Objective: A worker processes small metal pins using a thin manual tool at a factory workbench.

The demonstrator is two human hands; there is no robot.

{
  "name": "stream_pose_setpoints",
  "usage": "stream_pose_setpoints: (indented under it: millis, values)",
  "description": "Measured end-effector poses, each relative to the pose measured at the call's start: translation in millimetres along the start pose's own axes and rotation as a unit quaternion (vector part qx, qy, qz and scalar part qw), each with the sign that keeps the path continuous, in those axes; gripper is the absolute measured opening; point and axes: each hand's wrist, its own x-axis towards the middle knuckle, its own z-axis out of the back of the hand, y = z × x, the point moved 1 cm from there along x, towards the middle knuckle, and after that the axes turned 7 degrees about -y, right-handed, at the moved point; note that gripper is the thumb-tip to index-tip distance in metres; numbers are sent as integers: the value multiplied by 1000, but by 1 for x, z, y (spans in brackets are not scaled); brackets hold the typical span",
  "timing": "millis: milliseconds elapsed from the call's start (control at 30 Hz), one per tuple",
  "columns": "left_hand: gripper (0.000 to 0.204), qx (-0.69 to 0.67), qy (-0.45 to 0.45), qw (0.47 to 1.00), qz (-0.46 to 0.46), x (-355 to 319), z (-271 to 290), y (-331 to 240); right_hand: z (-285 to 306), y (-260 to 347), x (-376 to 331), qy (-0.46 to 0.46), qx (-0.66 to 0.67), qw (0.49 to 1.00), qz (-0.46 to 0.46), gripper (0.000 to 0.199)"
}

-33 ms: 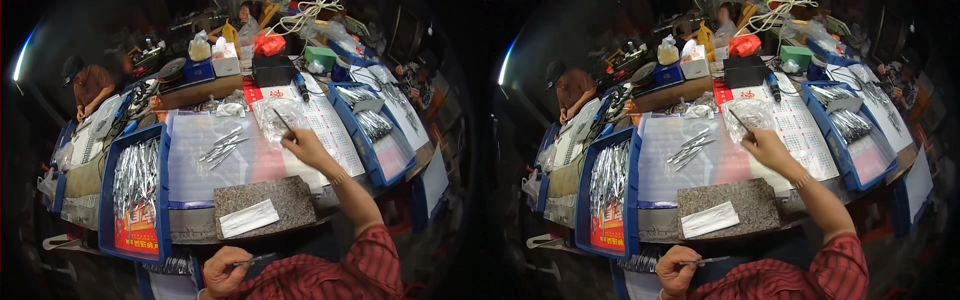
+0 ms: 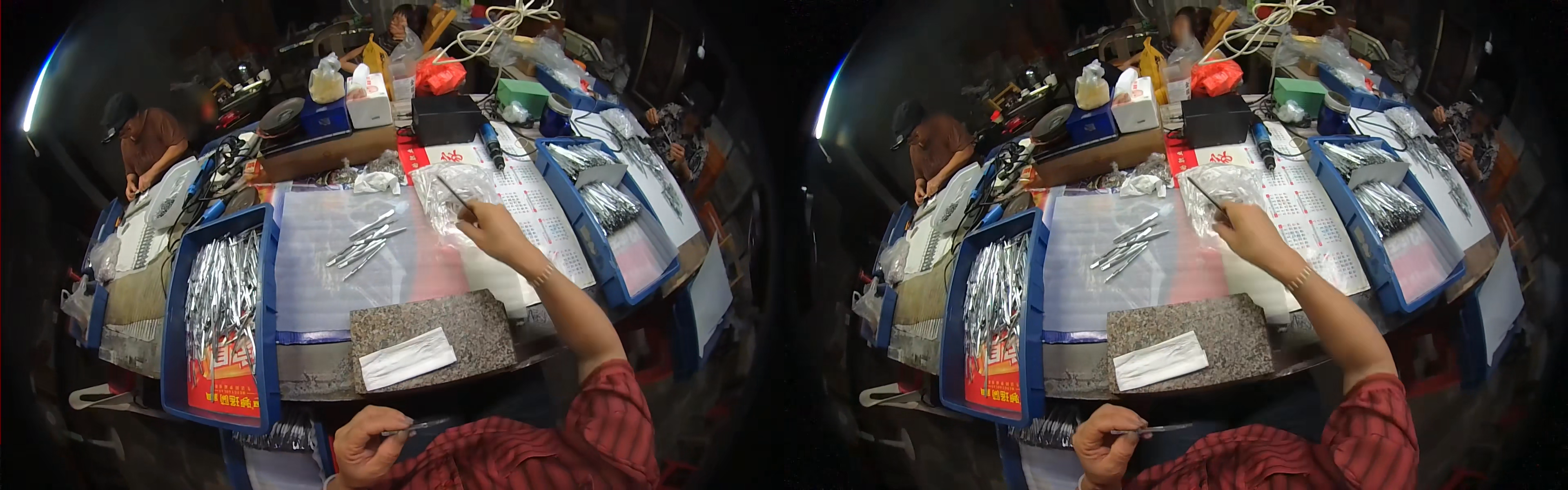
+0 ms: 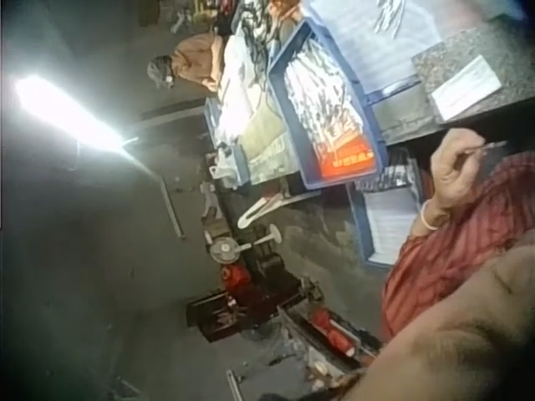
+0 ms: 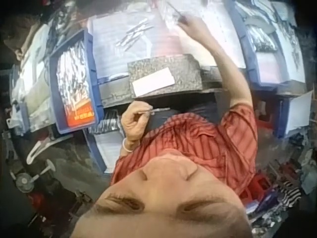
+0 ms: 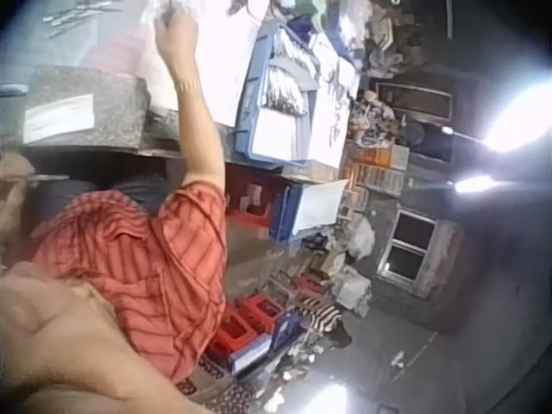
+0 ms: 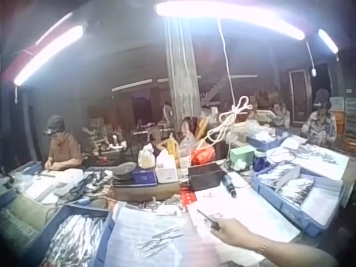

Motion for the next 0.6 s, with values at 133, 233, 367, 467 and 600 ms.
stream_pose_setpoints:
  millis: [133,233,367,467,600]
  values:
    - [14,49,16,999,1,-5,8,-5,-47,-37,35,-24,-183,982,42,14]
    - [15,66,-3,998,14,-11,17,0,-58,-35,43,-16,-205,977,53,15]
    - [12,47,4,999,8,-9,20,3,-39,-24,38,-23,-217,974,64,12]
    - [8,15,25,999,45,-11,16,10,-1,6,14,-74,-143,985,61,16]
    - [7,-41,27,990,131,-12,-2,28,34,70,-53,-111,116,985,68,34]
